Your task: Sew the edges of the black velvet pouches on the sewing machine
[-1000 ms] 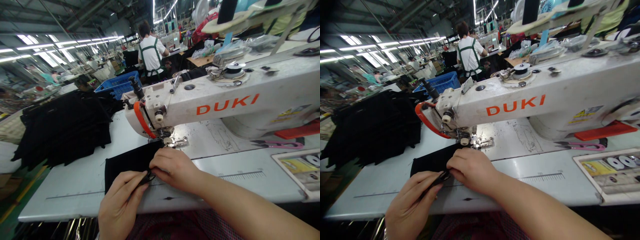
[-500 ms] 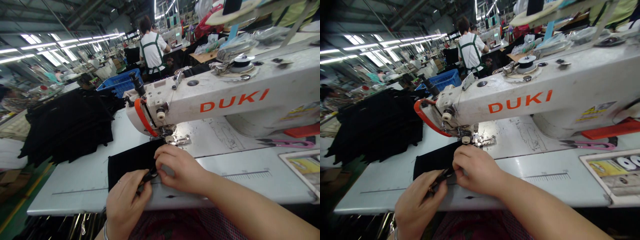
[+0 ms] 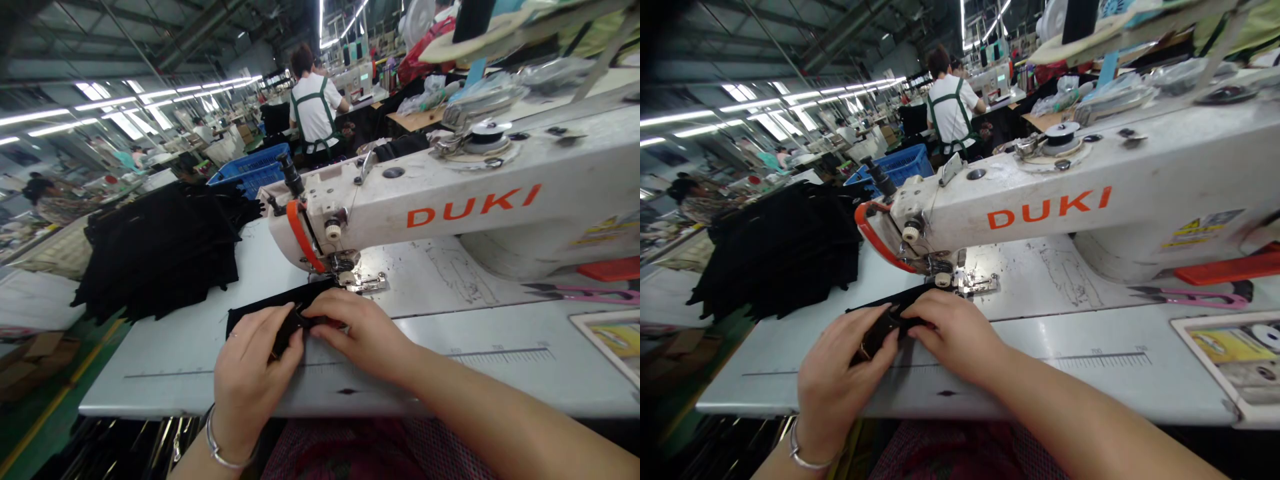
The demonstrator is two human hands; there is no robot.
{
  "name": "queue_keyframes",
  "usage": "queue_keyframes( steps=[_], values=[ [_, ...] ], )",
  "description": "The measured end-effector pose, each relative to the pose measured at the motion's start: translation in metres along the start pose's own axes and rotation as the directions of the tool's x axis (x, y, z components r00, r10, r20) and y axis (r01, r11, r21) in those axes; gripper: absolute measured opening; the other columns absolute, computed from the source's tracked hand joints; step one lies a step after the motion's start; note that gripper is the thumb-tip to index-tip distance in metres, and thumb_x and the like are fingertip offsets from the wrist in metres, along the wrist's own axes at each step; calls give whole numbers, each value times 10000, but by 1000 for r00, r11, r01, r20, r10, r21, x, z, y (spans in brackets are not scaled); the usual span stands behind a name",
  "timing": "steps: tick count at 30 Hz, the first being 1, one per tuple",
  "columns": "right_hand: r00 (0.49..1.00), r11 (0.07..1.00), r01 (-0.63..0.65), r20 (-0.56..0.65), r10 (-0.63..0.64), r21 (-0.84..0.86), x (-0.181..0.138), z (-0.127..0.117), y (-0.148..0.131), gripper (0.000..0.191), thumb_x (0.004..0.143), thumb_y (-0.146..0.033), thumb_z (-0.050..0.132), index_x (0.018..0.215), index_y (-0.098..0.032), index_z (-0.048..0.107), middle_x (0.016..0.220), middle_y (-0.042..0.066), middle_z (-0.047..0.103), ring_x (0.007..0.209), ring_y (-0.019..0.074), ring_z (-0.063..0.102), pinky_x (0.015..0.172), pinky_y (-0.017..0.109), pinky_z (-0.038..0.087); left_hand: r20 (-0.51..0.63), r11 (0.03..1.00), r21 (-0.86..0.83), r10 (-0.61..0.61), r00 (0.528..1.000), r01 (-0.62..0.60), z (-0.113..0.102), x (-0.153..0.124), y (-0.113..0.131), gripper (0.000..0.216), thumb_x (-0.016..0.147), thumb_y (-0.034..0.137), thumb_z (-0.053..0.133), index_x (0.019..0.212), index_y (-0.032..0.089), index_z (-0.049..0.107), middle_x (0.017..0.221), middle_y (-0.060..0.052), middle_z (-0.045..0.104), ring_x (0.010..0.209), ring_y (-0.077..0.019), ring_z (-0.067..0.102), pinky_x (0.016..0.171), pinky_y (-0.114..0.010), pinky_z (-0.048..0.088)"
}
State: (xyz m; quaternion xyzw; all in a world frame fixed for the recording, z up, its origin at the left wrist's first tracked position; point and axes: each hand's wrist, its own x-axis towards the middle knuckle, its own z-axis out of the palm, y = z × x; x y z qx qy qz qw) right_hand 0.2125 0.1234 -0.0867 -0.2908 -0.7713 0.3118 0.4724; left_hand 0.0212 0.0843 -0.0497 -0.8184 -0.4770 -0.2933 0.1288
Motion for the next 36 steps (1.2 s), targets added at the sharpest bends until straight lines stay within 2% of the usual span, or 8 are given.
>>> queue_keyframes(
  steps=[4, 6, 11, 16, 23, 27, 31, 36],
  values=[
    [999, 999, -41, 15, 41, -21, 6, -2, -9, 274, 859, -97, 667, 1117, -188, 653, 1056, 49, 652, 986, 172, 601, 877, 308, 499, 28, 996, -62, -56, 998, 57, -10, 0, 2, 232, 890, 148, 622, 1117, 185, 658, 1037, -40, 689, 930, -177, 649, 894, -291, 497],
    [1000, 999, -11, 29, 12, -44, -2, -3, -13, 240, 863, -92, 646, 1087, -178, 655, 1046, 53, 640, 970, 172, 595, 863, 305, 503, 58, 995, -98, 0, 998, 6, -12, -8, 7, 216, 906, 143, 611, 1113, 179, 662, 1020, -31, 696, 916, -159, 650, 889, -268, 499],
    [994, 960, 63, 104, -36, -271, -62, 0, -17, 223, 911, -101, 529, 1106, -157, 622, 1068, 87, 632, 951, 209, 578, 840, 356, 520, 127, 950, -203, 267, 955, -239, 3, -47, 21, 266, 924, 52, 553, 1170, 119, 628, 1108, -62, 695, 1037, -167, 631, 984, -301, 475],
    [991, 905, 66, 131, -11, -421, -110, 6, -19, 221, 968, -122, 476, 1137, -113, 619, 1014, 111, 660, 856, 224, 582, 762, 373, 532, 203, 919, -327, 294, 934, -219, 26, -76, 28, 321, 932, 15, 485, 1212, 116, 605, 1192, -96, 669, 1116, -211, 606, 965, -376, 509],
    [999, 924, 29, 37, -16, -382, -108, 4, -22, 199, 988, -154, 477, 1054, -134, 663, 924, 81, 684, 777, 192, 579, 704, 334, 521, 269, 955, -261, 214, 939, -143, 19, -69, 34, 208, 952, 116, 558, 1139, 137, 647, 1089, -90, 693, 996, -210, 631, 894, -379, 541],
    [997, 938, -62, 11, 70, -342, -105, 1, -25, 157, 970, -170, 519, 987, -164, 675, 1027, 71, 682, 874, 207, 580, 786, 354, 524, 275, 943, -315, 195, 941, -103, 18, -67, 33, 216, 949, 80, 541, 1129, 127, 650, 1094, -87, 682, 1000, -201, 611, 913, -367, 530],
    [992, 942, -106, 33, 123, -319, -101, 1, -26, 140, 955, -150, 535, 1008, -168, 663, 1059, 58, 685, 892, 206, 577, 794, 357, 523, 292, 937, -341, 183, 939, -76, 22, -72, 29, 225, 954, 89, 533, 1142, 145, 642, 1116, -82, 672, 1015, -206, 606, 919, -370, 529],
    [992, 933, -7, 118, 53, -361, -99, 4, -23, 216, 993, -195, 472, 1119, -165, 645, 1169, 69, 673, 1015, 227, 601, 845, 388, 527, 298, 921, -374, 230, 926, -109, 20, -68, 25, 238, 976, 105, 475, 1155, 147, 626, 1111, -80, 681, 990, -196, 621, 916, -365, 527]
  ],
)
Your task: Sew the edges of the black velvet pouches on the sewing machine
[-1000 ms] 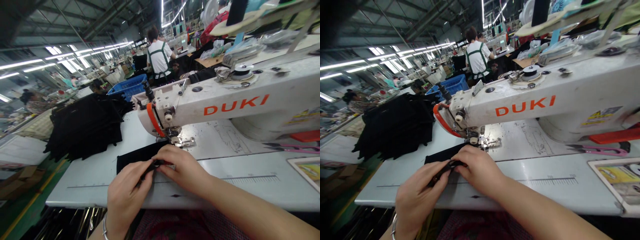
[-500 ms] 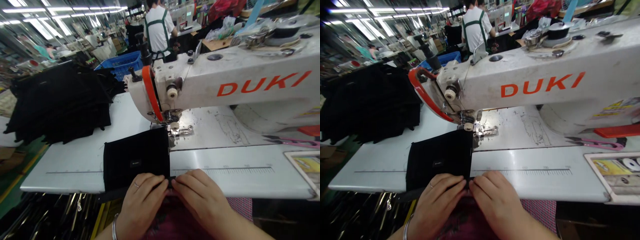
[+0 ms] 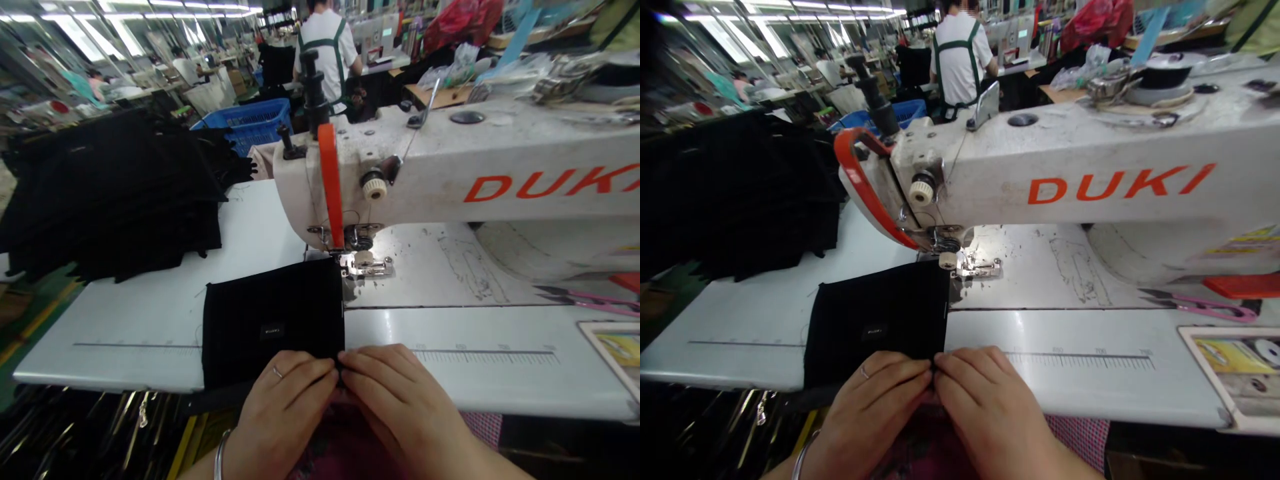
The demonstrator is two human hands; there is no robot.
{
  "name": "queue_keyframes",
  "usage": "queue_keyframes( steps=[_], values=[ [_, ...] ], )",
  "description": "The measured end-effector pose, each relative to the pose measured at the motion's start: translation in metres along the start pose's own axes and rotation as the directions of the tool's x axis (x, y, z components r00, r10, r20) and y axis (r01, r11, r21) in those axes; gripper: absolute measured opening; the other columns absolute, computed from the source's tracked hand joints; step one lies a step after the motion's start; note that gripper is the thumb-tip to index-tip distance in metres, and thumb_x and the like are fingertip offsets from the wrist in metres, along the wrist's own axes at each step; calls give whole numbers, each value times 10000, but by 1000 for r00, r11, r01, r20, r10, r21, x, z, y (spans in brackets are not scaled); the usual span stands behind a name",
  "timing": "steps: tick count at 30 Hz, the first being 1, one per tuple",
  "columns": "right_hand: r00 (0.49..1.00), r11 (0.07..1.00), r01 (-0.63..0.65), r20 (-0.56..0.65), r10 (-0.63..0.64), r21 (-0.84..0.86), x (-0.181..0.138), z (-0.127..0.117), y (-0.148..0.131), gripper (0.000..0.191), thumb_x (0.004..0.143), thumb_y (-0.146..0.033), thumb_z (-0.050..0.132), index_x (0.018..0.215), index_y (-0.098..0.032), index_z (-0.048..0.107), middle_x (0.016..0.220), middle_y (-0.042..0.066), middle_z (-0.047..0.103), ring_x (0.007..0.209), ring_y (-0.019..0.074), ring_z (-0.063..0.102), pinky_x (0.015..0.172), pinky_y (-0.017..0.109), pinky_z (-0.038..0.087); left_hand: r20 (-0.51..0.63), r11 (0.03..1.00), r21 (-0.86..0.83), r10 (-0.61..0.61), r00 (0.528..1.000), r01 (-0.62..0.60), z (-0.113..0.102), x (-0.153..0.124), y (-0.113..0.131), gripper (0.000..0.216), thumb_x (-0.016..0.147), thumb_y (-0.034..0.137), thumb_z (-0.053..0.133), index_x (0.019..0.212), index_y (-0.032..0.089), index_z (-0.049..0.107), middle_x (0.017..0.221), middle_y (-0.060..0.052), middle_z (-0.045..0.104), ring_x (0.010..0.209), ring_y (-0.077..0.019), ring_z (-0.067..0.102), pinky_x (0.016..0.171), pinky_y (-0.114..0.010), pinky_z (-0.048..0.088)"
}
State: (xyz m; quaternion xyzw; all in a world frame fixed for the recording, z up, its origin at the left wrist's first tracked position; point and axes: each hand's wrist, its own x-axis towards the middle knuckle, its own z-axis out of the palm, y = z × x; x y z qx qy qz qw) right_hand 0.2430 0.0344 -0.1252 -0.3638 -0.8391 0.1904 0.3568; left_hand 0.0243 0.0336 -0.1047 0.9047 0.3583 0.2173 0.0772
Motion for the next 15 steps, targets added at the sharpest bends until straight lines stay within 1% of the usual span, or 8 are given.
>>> queue_keyframes(
  steps=[1, 4, 5, 7, 9, 11, 13, 15],
  values=[
    [1000, 1000, 12, 12, -12, -11, 0, 1, 0, 231, 998, -198, 460, 1138, -161, 640, 1185, 73, 670, 1035, 227, 603, 849, 387, 530, 9, 1000, -24, -3, 1000, 3, -5, 4, -1, 226, 979, 119, 476, 1143, 151, 629, 1094, -70, 688, 978, -187, 627, 918, -352, 527],
    [999, 999, 32, 28, -31, -34, -2, 0, 1, 256, 993, -198, 470, 1193, -153, 624, 1189, 86, 669, 1041, 228, 612, 835, 385, 547, 85, 995, -93, -24, 996, 32, -22, 24, -7, 192, 978, 147, 491, 1088, 174, 646, 1033, -29, 706, 944, -154, 641, 894, -290, 535],
    [999, 998, 41, 32, -40, -43, -2, 0, 1, 264, 992, -199, 473, 1206, -151, 620, 1193, 88, 668, 1035, 231, 616, 829, 386, 553, 113, 996, -83, -8, 994, 17, -27, 31, -10, 189, 976, 148, 492, 1077, 175, 651, 1029, -29, 706, 948, -153, 640, 886, -287, 537],
    [997, 996, 62, 44, -59, -61, -2, -2, 1, 275, 997, -203, 460, 1214, -143, 618, 1190, 89, 671, 1013, 235, 623, 818, 383, 565, 162, 997, 11, 69, 984, -72, -33, 44, -18, 193, 971, 144, 492, 1078, 154, 652, 1041, -54, 698, 989, -188, 630, 890, -339, 537],
    [997, 994, 74, 39, -71, -86, -1, -3, 1, 285, 1008, -199, 426, 1198, -130, 626, 1167, 89, 682, 982, 232, 631, 808, 370, 576, 225, 977, 119, 145, 963, -175, -32, 52, -24, 206, 954, 130, 495, 1096, 130, 644, 1088, -92, 679, 1041, -238, 609, 915, -411, 525],
    [996, 990, 92, 11, -91, -106, -1, -2, 2, 294, 1016, -195, 400, 1170, -117, 637, 1138, 89, 694, 952, 223, 639, 795, 347, 585, 282, 954, 169, 196, 939, -250, -27, 54, -30, 247, 930, 111, 485, 1133, 107, 626, 1140, -120, 656, 1057, -263, 594, 934, -436, 514],
    [994, 987, 110, -9, -112, -119, -1, 2, 4, 292, 1018, -199, 398, 1153, -115, 644, 1127, 87, 699, 925, 214, 646, 783, 328, 590, 284, 941, 168, 240, 928, -295, -20, 53, -34, 272, 917, 103, 466, 1147, 86, 611, 1154, -137, 645, 1028, -260, 595, 929, -421, 516],
    [990, 985, 124, -51, -131, -123, -1, 6, 6, 289, 1020, -200, 400, 1141, -117, 648, 1113, 85, 706, 897, 209, 649, 762, 320, 590, 235, 945, 133, 262, 936, -298, -16, 52, -38, 260, 932, 106, 438, 1126, 84, 609, 1114, -131, 655, 986, -243, 600, 911, -395, 521]
  ],
)
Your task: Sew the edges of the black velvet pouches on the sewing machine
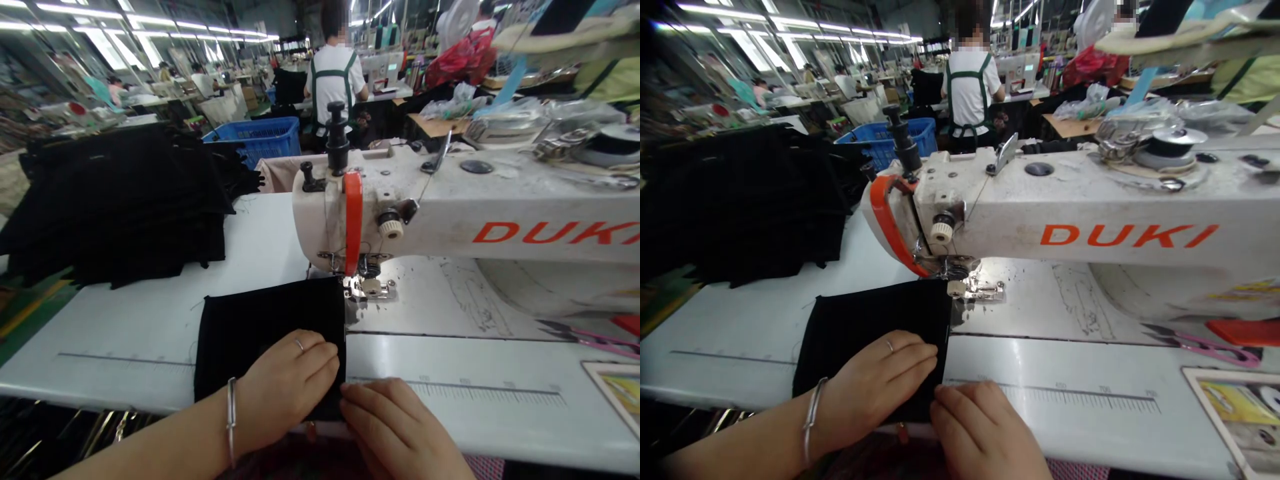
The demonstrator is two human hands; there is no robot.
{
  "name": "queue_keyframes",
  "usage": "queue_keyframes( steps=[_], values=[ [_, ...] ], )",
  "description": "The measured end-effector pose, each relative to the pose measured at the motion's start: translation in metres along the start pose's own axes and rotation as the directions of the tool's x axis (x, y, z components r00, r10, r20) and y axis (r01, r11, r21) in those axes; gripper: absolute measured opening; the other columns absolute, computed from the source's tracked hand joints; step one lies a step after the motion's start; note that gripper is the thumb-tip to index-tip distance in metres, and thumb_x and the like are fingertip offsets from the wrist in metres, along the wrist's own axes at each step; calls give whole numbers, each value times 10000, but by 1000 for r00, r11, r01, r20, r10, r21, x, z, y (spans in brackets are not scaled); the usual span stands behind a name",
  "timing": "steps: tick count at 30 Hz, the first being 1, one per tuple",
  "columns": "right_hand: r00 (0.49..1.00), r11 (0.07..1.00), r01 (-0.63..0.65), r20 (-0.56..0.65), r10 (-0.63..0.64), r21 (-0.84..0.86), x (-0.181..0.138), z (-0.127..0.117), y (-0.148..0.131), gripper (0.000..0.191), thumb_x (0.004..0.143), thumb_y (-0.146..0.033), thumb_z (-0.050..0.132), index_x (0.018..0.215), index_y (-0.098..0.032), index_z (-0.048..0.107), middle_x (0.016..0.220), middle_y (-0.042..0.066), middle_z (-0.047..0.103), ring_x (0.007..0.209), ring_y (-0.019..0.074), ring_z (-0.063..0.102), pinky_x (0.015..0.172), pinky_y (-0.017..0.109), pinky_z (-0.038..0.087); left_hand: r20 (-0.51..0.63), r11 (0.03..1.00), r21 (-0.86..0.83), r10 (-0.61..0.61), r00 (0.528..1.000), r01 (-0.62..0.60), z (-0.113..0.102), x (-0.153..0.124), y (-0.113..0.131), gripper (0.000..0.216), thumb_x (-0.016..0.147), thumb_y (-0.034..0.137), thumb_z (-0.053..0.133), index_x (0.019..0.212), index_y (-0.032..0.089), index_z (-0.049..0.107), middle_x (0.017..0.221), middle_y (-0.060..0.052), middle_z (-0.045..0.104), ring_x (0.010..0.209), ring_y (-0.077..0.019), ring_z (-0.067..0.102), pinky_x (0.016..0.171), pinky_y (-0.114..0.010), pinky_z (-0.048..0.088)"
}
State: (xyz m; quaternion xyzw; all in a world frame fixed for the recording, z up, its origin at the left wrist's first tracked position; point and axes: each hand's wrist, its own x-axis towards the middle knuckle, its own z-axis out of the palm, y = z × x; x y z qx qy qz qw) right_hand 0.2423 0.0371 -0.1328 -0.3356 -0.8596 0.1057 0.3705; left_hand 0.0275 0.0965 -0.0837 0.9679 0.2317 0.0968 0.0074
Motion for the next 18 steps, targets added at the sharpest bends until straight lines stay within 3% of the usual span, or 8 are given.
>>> queue_keyframes(
  steps=[3, 6, 10, 14, 18],
  values=[
    [999, 1000, 6, -46, -5, 10, -1, 3, 2, 287, 1020, -186, 396, 1130, -118, 651, 1096, 85, 712, 876, 210, 650, 738, 318, 588, -40, 994, -84, -71, 997, 67, 0, 5, -10, 287, 953, 70, 390, 1154, 122, 590, 1158, -102, 640, 1011, -200, 593, 915, -339, 514],
    [1000, 1000, 6, 29, -7, 27, -2, -1, 3, 275, 1010, -183, 420, 1157, -116, 643, 1135, 90, 699, 914, 221, 646, 758, 328, 591, 67, 997, -70, -10, 998, 15, -6, 17, -25, 336, 953, 63, 405, 1232, 167, 562, 1270, -100, 579, 1044, -209, 570, 919, -345, 505],
    [997, 998, -29, 66, 25, 58, -1, -7, 3, 267, 989, -152, 453, 1182, -112, 632, 1164, 99, 685, 955, 222, 635, 803, 334, 589, 155, 993, -77, 98, 983, -87, -10, 33, -38, 276, 952, 77, 420, 1119, 170, 619, 1101, -91, 607, 921, -203, 561, 836, -311, 507],
    [999, 999, -8, 41, 7, 42, 1, -7, 2, 266, 993, -139, 437, 1160, -110, 643, 1137, 100, 695, 917, 206, 635, 776, 315, 591, 126, 989, -69, 141, 982, -133, -8, 40, -37, 239, 981, 117, 390, 1016, 137, 626, 928, -80, 589, 840, -208, 524, 752, -301, 494],
    [1000, 999, 12, 26, -13, 38, 2, -6, 2, 268, 999, -144, 428, 1145, -96, 648, 1123, 112, 698, 905, 206, 634, 771, 316, 590, 121, 990, -62, 135, 983, -129, -6, 42, -33, 233, 986, 120, 388, 973, 119, 621, 916, -81, 576, 836, -212, 502, 765, -306, 479]
  ],
)
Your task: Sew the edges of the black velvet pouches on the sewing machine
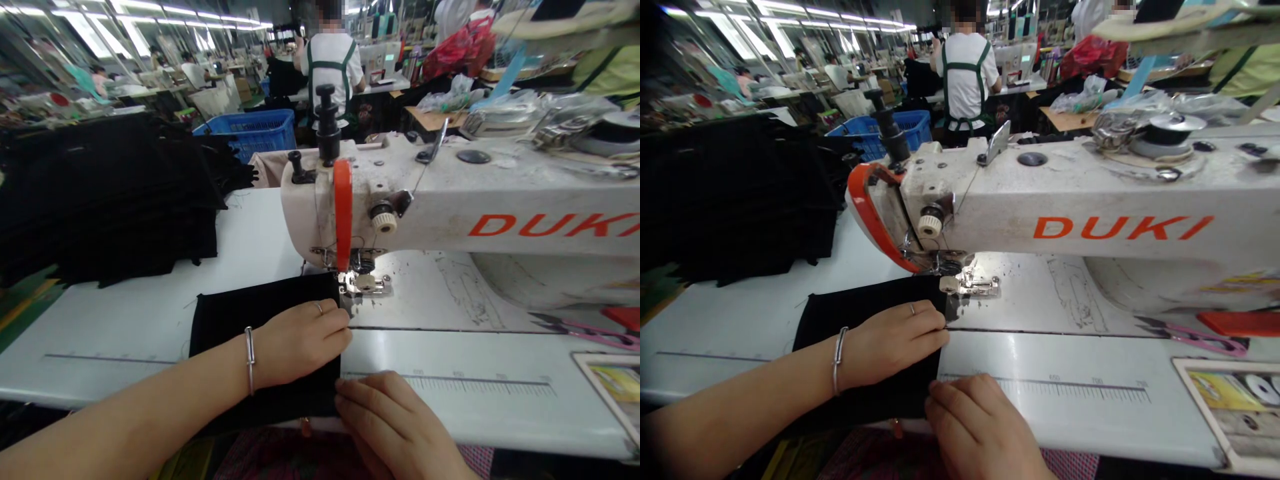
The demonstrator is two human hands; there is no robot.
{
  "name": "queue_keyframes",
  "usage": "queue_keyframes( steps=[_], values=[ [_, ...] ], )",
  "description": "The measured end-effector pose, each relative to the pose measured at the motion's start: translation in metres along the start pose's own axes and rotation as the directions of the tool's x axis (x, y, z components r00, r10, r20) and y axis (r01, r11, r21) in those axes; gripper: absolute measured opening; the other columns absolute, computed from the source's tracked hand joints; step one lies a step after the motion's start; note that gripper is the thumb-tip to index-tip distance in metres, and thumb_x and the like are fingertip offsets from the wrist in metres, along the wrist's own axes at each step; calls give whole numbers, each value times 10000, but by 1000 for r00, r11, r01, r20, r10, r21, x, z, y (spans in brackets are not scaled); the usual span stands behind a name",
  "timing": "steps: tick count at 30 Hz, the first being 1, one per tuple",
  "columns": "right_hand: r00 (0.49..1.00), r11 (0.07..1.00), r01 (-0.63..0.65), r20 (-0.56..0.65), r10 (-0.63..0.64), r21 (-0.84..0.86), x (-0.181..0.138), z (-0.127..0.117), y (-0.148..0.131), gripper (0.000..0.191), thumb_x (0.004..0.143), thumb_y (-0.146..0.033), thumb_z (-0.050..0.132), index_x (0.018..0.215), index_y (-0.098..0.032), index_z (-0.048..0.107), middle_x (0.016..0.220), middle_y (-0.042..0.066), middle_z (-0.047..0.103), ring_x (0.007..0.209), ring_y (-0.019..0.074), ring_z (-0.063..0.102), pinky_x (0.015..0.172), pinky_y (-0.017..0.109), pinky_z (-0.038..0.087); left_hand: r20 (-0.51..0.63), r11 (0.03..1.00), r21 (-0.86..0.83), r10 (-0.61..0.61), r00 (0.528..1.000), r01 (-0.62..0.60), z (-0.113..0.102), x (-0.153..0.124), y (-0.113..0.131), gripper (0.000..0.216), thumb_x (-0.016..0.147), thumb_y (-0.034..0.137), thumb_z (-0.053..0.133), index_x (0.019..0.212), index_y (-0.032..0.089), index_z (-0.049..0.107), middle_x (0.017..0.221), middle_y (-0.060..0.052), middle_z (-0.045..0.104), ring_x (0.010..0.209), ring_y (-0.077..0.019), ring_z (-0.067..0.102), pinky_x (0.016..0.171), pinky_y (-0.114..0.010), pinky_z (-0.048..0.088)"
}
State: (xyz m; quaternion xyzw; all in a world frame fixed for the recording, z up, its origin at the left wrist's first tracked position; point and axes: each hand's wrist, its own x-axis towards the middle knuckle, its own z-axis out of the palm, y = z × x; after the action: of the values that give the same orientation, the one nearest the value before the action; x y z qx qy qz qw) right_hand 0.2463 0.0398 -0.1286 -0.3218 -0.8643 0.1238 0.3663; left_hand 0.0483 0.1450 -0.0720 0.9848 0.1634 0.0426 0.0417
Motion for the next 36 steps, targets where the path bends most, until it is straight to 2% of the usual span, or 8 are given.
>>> queue_keyframes(
  steps=[6, 12, 15, 17, 21, 24, 31, 36],
  values=[
    [1000, 1000, -3, 31, 3, 12, -3, 1, 2, 264, 980, -126, 463, 1177, -103, 638, 1156, 114, 688, 939, 214, 638, 792, 323, 589, 7, 995, -100, -5, 1000, 6, -4, -5, -10, 232, 982, 107, 411, 1050, 155, 628, 1152, -97, 549, 993, -205, 507, 873, -300, 465],
    [1000, 1000, -2, 20, 2, 2, -3, 2, 2, 262, 970, -118, 472, 1172, -94, 638, 1160, 119, 685, 936, 220, 641, 790, 329, 593, 106, 998, 10, 54, 993, -55, -8, 9, -14, 186, 969, 107, 428, 918, 146, 602, 1003, -80, 564, 950, -227, 503, 860, -349, 464],
    [1000, 1000, 1, 19, -1, -10, -2, 2, 2, 256, 974, -116, 470, 1162, -104, 643, 1144, 99, 695, 920, 211, 648, 778, 313, 595, 101, 997, 45, -73, 992, 69, -6, 9, 0, 120, 949, 105, 486, 930, 149, 597, 992, -72, 576, 902, -218, 525, 800, -336, 486],
    [1000, 999, 13, 1, -13, -36, 0, 2, 2, 242, 982, -131, 468, 1137, -113, 653, 1122, 88, 705, 899, 202, 657, 760, 296, 596, 59, 984, 53, -173, 983, 170, 0, 1, 16, 112, 943, 107, 512, 1006, 134, 601, 1029, -74, 596, 926, -214, 548, 834, -339, 495],
    [998, 988, 51, -15, -54, -144, 3, 0, 3, 230, 995, -141, 458, 1089, -139, 669, 1087, 69, 720, 918, 181, 679, 789, 267, 590, -50, 963, 150, -217, 975, 222, 13, -24, 47, 265, 979, 192, 481, 1214, 101, 562, 1323, -88, 548, 1275, -266, 444, 1103, -419, 362],
    [995, 974, 98, 20, -96, -206, 7, -3, 3, 222, 988, -121, 475, 1078, -163, 674, 1058, 48, 731, 977, 176, 681, 842, 257, 577, -35, 956, 181, -226, 973, 229, 19, -36, 57, 356, 989, 274, 460, 1290, 95, 529, 1458, -93, 448, 1400, -293, 310, 1173, -454, 267],
    [995, 977, 102, 43, -95, -189, 17, -4, 7, 220, 971, -97, 485, 1059, -164, 675, 1051, 57, 728, 1042, 182, 669, 902, 265, 566, 15, 971, 88, -226, 974, 224, 18, -33, 41, 525, 922, 326, 560, 1363, 69, 442, 1490, -127, 407, 1419, -276, 299, 1205, -413, 229],
    [993, 991, 76, 93, -66, -109, 23, -6, 17, 240, 963, -95, 460, 1108, -118, 650, 1106, 100, 706, 1096, 213, 638, 912, 318, 571, 5, 967, 40, -251, 968, 251, 19, -28, 26, 467, 925, 161, 489, 1382, 97, 415, 1486, -117, 414, 1399, -245, 342, 1192, -402, 258]
  ],
)
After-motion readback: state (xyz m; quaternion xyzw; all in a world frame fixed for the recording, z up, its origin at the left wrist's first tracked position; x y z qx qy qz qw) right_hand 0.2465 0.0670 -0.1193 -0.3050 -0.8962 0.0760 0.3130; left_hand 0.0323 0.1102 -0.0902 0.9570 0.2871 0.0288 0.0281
